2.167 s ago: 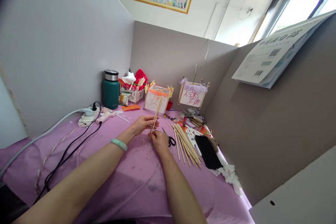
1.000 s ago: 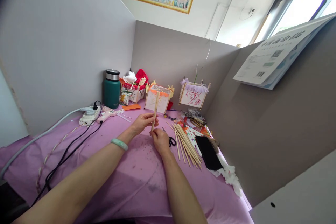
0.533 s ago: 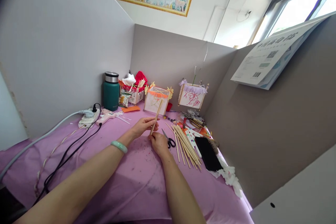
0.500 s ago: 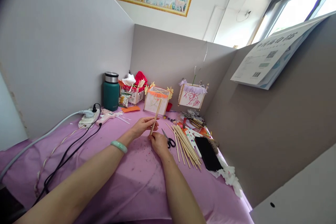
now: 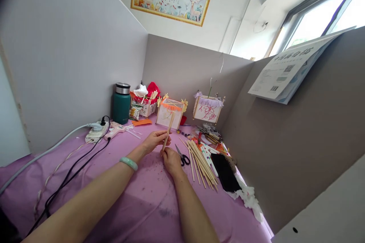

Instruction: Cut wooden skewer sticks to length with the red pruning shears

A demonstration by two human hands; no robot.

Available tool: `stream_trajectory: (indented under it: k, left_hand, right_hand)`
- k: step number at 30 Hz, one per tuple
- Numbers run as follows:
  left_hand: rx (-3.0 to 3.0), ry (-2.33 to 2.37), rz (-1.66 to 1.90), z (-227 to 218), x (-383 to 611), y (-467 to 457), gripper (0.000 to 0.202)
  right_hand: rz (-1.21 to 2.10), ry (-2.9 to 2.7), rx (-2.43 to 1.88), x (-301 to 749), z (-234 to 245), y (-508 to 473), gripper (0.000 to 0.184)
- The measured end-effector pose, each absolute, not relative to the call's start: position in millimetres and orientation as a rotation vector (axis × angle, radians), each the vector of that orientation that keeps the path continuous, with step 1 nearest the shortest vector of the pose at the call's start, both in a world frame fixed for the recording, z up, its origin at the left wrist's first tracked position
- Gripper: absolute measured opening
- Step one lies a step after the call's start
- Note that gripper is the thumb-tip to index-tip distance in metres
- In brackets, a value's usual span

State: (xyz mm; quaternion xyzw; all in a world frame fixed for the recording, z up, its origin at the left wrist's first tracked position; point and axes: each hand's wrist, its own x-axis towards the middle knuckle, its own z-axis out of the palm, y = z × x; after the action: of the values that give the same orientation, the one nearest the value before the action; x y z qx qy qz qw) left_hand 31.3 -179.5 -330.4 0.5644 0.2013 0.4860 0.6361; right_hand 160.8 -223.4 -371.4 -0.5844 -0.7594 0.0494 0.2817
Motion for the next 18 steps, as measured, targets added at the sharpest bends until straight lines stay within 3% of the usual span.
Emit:
stream_trajectory:
  k: [18]
  left_hand:
    - [1.259, 0.352, 1.135, -329.3, 27.9, -182.7, 0.041]
  right_hand:
    - [0.222, -2.05, -1.559, 158.5, -367.0, -224.9, 0.022]
